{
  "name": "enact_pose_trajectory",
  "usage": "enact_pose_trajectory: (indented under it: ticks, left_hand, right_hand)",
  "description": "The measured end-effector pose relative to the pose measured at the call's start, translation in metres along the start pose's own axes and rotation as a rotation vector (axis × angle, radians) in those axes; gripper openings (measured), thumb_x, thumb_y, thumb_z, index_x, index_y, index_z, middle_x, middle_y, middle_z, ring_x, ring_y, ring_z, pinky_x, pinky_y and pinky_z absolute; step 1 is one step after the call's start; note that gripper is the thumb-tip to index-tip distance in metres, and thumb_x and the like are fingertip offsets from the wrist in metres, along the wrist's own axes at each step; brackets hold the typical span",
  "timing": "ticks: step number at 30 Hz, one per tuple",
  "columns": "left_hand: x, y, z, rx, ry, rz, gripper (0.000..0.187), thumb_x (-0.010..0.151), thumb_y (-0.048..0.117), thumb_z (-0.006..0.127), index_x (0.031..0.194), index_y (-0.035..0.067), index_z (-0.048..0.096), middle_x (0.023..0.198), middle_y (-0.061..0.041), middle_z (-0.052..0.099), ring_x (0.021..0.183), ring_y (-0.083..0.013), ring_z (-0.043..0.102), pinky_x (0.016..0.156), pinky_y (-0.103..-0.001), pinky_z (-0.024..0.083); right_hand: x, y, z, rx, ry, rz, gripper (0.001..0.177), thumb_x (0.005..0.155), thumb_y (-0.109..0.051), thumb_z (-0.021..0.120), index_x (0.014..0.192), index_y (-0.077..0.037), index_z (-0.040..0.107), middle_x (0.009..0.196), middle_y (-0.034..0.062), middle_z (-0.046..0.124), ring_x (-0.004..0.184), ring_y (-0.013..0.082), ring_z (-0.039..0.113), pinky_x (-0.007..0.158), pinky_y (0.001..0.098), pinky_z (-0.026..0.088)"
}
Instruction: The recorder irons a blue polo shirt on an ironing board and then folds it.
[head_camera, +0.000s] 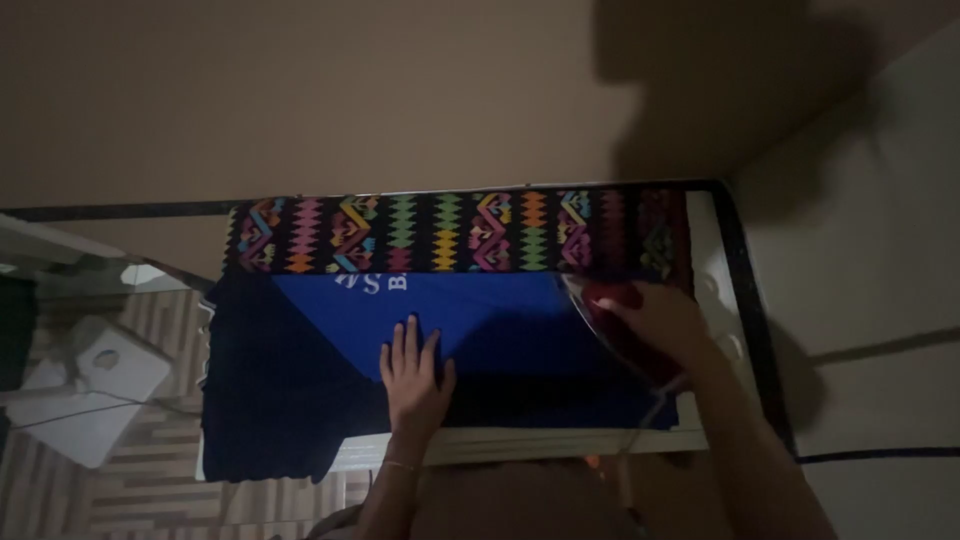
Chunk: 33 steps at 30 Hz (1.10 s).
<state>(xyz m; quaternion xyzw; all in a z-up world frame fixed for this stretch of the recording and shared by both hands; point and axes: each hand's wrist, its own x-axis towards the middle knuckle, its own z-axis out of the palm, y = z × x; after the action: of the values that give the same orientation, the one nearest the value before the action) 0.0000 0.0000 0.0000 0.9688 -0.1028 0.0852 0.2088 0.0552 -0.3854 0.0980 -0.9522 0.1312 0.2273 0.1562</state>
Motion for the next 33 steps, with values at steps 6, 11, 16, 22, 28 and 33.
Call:
enact_pose_trajectory:
  ticks: [6,11,16,22,28,33]
  left_hand:
    - [0.001,0.001,0.004,0.049,0.016,-0.004,0.054,0.092,0.035,0.066,0.140,0.012,0.058,0.164,-0.019,0.035,0.153,-0.0373,0.029,0.121,-0.060,0.022]
    - [0.003,0.000,0.005,0.064,0.029,0.010,0.054,0.091,0.036,0.066,0.139,0.013,0.060,0.162,-0.019,0.037,0.151,-0.0375,0.032,0.120,-0.060,0.024]
    - [-0.002,-0.006,0.010,0.059,0.036,0.017,0.052,0.091,0.036,0.067,0.137,0.011,0.062,0.161,-0.019,0.040,0.150,-0.0376,0.035,0.120,-0.060,0.025]
    - [-0.002,-0.005,0.006,-0.005,0.058,0.029,0.052,0.091,0.034,0.067,0.137,0.010,0.063,0.160,-0.021,0.040,0.149,-0.0390,0.035,0.119,-0.060,0.026]
    - [0.003,-0.006,0.000,-0.079,0.008,0.000,0.052,0.093,0.032,0.066,0.139,0.008,0.060,0.162,-0.020,0.037,0.150,-0.0404,0.033,0.119,-0.062,0.025]
    - [0.006,-0.020,-0.009,-0.241,-0.072,-0.014,0.049,0.093,0.030,0.067,0.136,0.008,0.063,0.163,-0.018,0.038,0.152,-0.0417,0.030,0.120,-0.060,0.023]
  right_hand:
    - [0.006,0.016,0.007,-0.157,-0.156,-0.174,0.074,0.082,-0.078,0.055,0.122,-0.019,0.074,0.104,0.0111,0.078,0.095,0.0300,0.075,0.085,0.0436,0.058]
    - [-0.020,-0.007,-0.009,-0.096,-0.174,-0.243,0.067,0.079,-0.075,0.061,0.121,-0.025,0.075,0.099,0.0095,0.080,0.093,0.0286,0.074,0.088,0.0449,0.052]
    - [-0.005,-0.016,0.014,-0.094,0.033,-0.151,0.077,0.084,-0.073,0.069,0.126,-0.009,0.068,0.101,0.0157,0.075,0.088,0.0298,0.073,0.079,0.0430,0.056]
    - [-0.013,-0.049,0.003,0.074,-0.174,-0.349,0.053,0.080,-0.061,0.071,0.106,-0.016,0.078,0.090,0.0103,0.080,0.077,0.0267,0.077,0.075,0.0384,0.058]
    - [-0.022,-0.098,0.010,0.003,-0.107,-0.547,0.048,0.082,-0.060,0.074,0.095,-0.014,0.077,0.083,0.0155,0.076,0.074,0.0310,0.074,0.070,0.0428,0.057]
    - [-0.006,-0.130,0.030,0.024,-0.016,-0.350,0.053,0.088,-0.061,0.072,0.092,-0.008,0.076,0.086,0.0149,0.075,0.078,0.0316,0.074,0.072,0.0424,0.058]
